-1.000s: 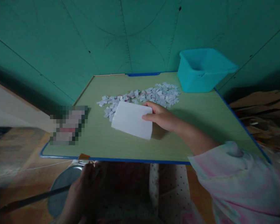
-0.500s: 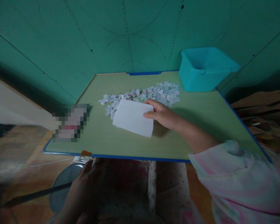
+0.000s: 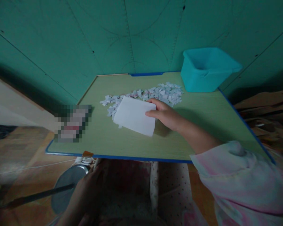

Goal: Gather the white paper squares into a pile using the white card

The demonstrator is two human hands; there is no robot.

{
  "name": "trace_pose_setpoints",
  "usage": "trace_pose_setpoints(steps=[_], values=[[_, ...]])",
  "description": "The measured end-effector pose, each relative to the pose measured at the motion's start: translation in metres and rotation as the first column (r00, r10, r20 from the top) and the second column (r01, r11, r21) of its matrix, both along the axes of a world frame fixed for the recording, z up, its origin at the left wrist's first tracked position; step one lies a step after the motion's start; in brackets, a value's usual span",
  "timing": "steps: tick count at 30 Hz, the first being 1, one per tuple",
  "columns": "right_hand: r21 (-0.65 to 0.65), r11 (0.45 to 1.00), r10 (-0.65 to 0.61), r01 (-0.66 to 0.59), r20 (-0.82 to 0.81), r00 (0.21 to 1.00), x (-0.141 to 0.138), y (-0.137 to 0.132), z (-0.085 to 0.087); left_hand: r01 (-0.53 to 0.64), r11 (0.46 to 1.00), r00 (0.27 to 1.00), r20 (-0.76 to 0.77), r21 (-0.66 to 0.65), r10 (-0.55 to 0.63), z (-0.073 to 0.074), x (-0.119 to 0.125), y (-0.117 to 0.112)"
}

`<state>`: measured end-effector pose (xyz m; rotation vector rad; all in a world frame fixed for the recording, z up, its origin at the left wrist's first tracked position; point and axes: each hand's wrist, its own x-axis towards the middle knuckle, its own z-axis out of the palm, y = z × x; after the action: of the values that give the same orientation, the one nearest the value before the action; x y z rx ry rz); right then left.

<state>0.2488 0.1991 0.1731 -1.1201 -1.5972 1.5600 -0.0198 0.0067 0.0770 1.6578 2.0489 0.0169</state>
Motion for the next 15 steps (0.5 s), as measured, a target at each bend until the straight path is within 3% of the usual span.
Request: trace_pose_setpoints(steps=[4,8,12,15], values=[[0.057,0.977,-0.198,0.204,-0.101,0.975,0.001,0.005,-0.002,-0.037,0.995,0.998,0.063,0.096,0.031,-0.005,0.000,-0.004],[0.090,0.906,-0.393,0.414,-0.185,0.901,0.006,0.016,-0.006,-0.090,0.983,0.985,0.163,0.163,0.063,-0.013,-0.002,-0.005],[0.096,0.846,-0.477,0.524,-0.302,0.825,0.008,0.027,-0.017,-0.077,0.975,0.956,0.292,0.207,0.014,-0.019,-0.008,-0.004],[0.104,0.815,-0.505,0.570,-0.355,0.787,0.008,0.032,-0.024,-0.078,0.970,0.951,0.308,0.228,0.004,-0.025,-0.014,-0.005]])
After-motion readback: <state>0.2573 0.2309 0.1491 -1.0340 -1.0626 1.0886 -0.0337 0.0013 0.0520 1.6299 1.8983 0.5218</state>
